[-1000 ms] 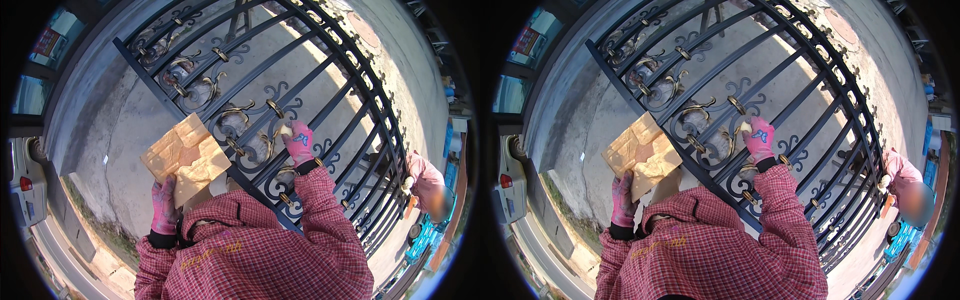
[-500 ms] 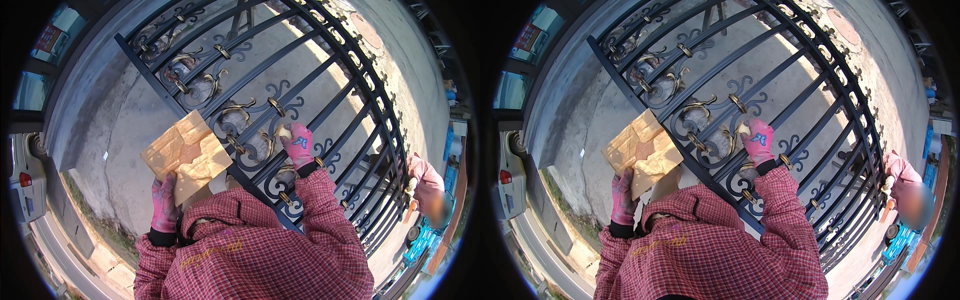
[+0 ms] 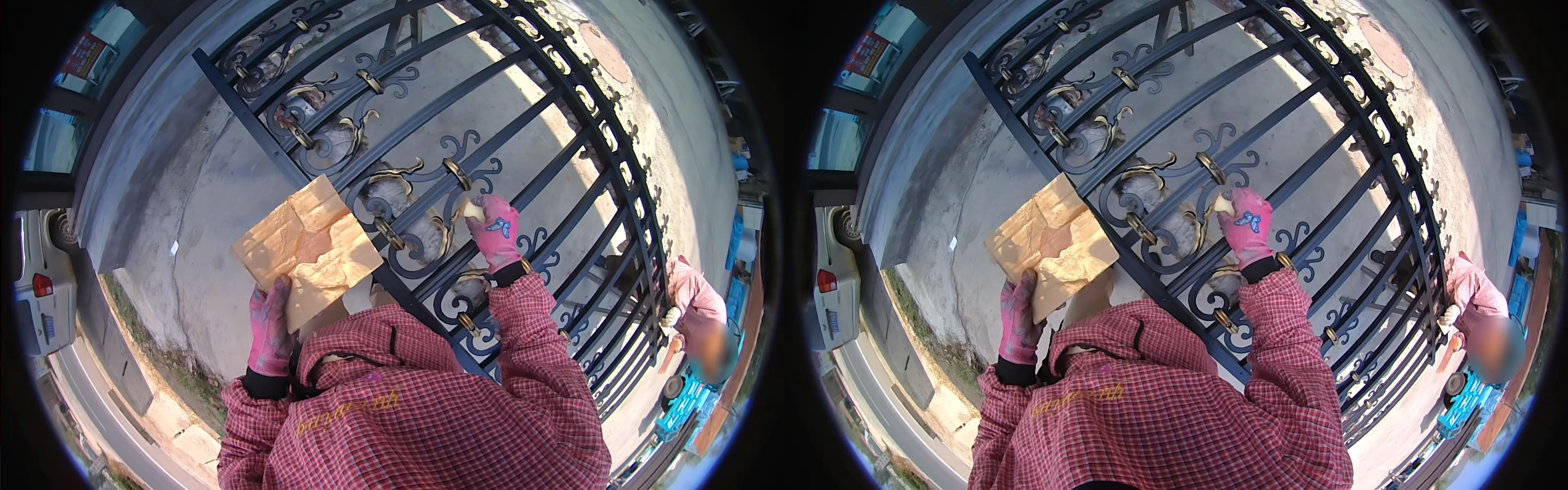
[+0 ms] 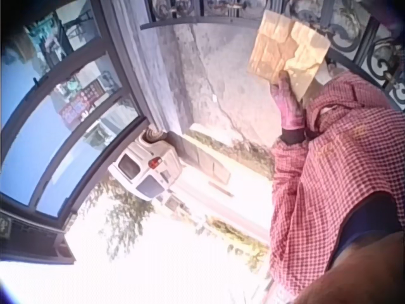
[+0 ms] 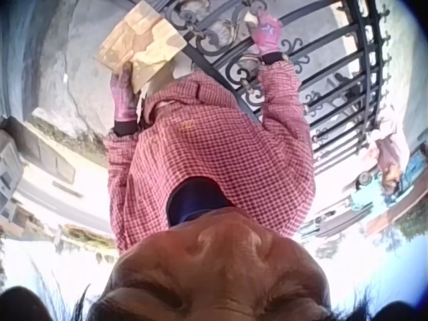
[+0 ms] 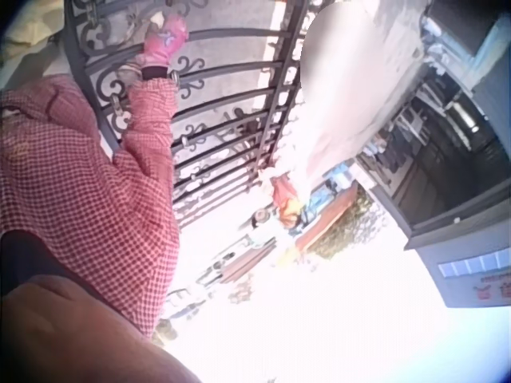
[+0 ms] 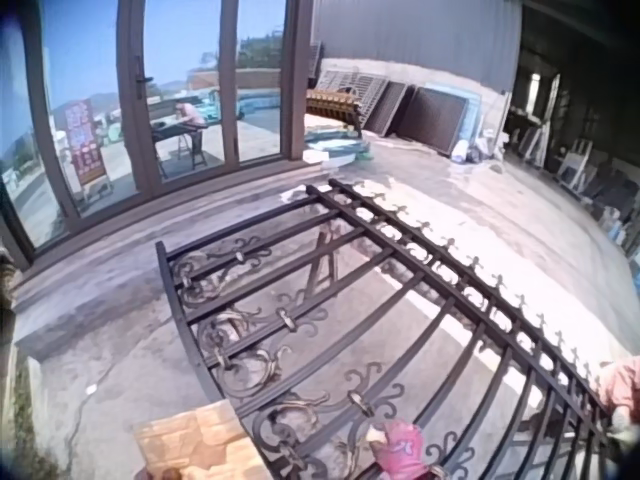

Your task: The person applies gold paint to the ornate scrollwork of a black metal gate using a small brush. They hold a cardboard paint reservoir in the left hand and repeatedly dip the brush to continue painting different sections of the gate.

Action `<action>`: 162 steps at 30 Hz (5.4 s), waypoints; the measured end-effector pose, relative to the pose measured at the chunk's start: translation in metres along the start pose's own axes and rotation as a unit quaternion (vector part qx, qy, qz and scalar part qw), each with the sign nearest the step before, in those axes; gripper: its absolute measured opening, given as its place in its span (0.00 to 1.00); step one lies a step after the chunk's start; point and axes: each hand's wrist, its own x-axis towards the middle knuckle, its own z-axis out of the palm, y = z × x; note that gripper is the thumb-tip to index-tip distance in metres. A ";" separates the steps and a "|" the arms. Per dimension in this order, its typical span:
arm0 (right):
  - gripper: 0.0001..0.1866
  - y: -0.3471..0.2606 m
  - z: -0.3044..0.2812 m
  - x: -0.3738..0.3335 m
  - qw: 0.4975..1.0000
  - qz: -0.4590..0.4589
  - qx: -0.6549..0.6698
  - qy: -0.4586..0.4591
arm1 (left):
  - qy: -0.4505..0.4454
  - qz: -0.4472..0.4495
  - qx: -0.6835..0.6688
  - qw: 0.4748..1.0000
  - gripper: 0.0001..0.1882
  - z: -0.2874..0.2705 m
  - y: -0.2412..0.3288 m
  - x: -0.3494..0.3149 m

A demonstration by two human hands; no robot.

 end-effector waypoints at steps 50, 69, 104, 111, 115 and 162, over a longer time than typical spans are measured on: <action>0.18 -0.166 -0.074 -0.002 0.971 -0.184 0.145 -0.044 | -0.111 -0.035 0.024 0.993 0.15 0.033 -0.023 0.003; 0.20 -0.018 -0.042 -0.001 0.989 -0.093 0.114 -0.024 | -0.040 -0.014 -0.010 0.999 0.14 0.023 -0.013 0.002; 0.17 0.022 0.005 -0.022 0.992 -0.116 0.051 -0.006 | -0.018 -0.008 0.003 1.000 0.19 0.017 -0.011 0.003; 0.16 0.028 0.014 -0.025 0.986 -0.160 0.036 0.009 | -0.016 -0.009 0.006 1.000 0.18 0.017 -0.013 0.005; 0.16 0.015 0.004 -0.028 0.988 -0.140 0.049 -0.044 | -0.015 -0.003 0.011 1.000 0.17 0.014 -0.013 0.005; 0.20 -0.187 -0.062 0.015 0.974 -0.101 0.177 -0.095 | -0.079 -0.019 -0.036 0.996 0.14 0.005 -0.013 0.019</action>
